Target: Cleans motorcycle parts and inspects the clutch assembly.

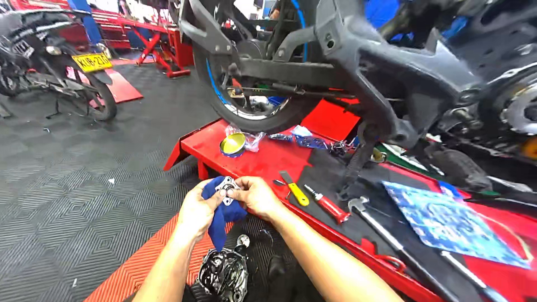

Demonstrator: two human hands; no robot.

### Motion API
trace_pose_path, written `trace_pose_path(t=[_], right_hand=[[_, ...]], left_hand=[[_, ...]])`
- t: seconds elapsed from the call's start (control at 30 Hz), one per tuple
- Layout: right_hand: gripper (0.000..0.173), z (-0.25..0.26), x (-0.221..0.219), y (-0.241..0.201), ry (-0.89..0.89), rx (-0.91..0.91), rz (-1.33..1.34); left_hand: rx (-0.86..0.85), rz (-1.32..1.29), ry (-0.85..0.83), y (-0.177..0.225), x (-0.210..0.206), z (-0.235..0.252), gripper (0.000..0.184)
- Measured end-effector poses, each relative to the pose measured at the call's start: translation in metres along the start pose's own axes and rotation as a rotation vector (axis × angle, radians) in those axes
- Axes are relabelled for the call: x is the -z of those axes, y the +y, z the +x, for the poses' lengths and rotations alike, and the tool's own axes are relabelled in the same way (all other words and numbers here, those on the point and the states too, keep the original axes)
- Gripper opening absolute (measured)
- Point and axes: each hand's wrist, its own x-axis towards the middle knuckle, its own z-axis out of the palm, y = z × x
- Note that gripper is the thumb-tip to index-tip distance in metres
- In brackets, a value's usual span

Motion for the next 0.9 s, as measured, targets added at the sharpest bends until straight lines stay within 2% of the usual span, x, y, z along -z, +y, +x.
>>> trace_pose_path(t=[0.13,0.23,0.37,0.5,0.63,0.73,0.9], right_hand=[[0.012,-0.009,0.017,0.007,-0.03,0.07,-0.033],[0.018,-0.005,0.02,0.031,-0.057,0.127,0.018],[0.019,0.009,0.012,0.068,-0.061,0.139,0.116],[0.013,0.023,0.015,0.077,0.015,0.09,-0.022],[0.014,0.031,0.015,0.081,0.033,0.013,-0.137],[0.014,0.033,0.019,0.082,-0.007,0.042,-0.111],[0.02,0.026,0.02,0.081,-0.088,0.166,0.039]], left_hand=[[-0.04,0.141,-0.003,0.001,-0.013,-0.003,0.03],[-0.067,0.153,0.003,-0.01,-0.017,0.004,0.024],[-0.071,0.298,-0.018,-0.032,-0.017,0.016,0.025],[-0.086,0.339,0.001,-0.053,-0.024,0.037,0.024],[-0.049,0.328,0.013,-0.063,-0.029,0.049,0.021],[-0.042,0.321,-0.018,-0.061,-0.027,0.048,0.022],[0.049,0.005,-0.149,-0.056,-0.017,0.041,0.033]])
